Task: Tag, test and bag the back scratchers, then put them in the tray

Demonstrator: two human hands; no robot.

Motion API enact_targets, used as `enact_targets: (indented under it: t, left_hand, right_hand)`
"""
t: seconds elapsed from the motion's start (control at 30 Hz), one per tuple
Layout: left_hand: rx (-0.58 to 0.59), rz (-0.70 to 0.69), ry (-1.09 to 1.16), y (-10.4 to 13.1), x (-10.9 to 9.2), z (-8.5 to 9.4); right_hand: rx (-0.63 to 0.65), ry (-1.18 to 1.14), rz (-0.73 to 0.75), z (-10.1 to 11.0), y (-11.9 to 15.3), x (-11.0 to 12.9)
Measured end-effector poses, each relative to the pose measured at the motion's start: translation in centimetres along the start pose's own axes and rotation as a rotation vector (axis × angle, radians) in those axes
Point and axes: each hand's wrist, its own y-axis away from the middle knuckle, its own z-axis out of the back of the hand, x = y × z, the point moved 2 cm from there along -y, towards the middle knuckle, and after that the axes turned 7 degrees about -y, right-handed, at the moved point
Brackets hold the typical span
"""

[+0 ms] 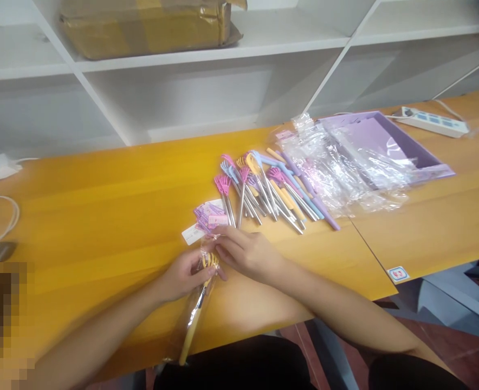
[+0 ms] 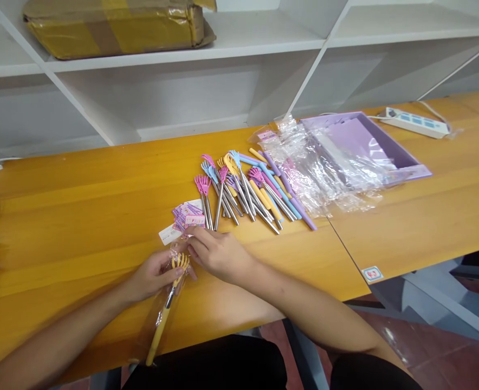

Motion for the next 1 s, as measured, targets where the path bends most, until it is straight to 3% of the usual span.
enact_targets:
  t: [0.2,0.37,0.63,0.8,1.0]
  left_hand:
    - [0.060,-0.046,-0.020,-0.1,-1.2,-0.1]
    - [0.093,-0.087,-0.047,-0.2,-0.8,-0.2]
    - [0.144,-0.061,-0.054,-0.1,-0.6,-0.1]
    - [0.135,-0.056,-0.089,-0.2,-0.7,-0.1]
    - [0.100,-0.061,0.046,-0.3,-0.8,0.2]
  right_hand:
    - [-0.029,-0.077,-0.035,-0.5,0.3,-0.1]
    - [0.032,-0.026,-0.010,-0.7,0.4,0.3]
    - [0.005,-0.040,0.000,-0.7,0.4,-0.1]
    - [0.013,-0.220,-0.027,-0.8,0.3,-0.8]
    - [-0.081,-0.389,-0.064,-1.0,0.1,-1.4]
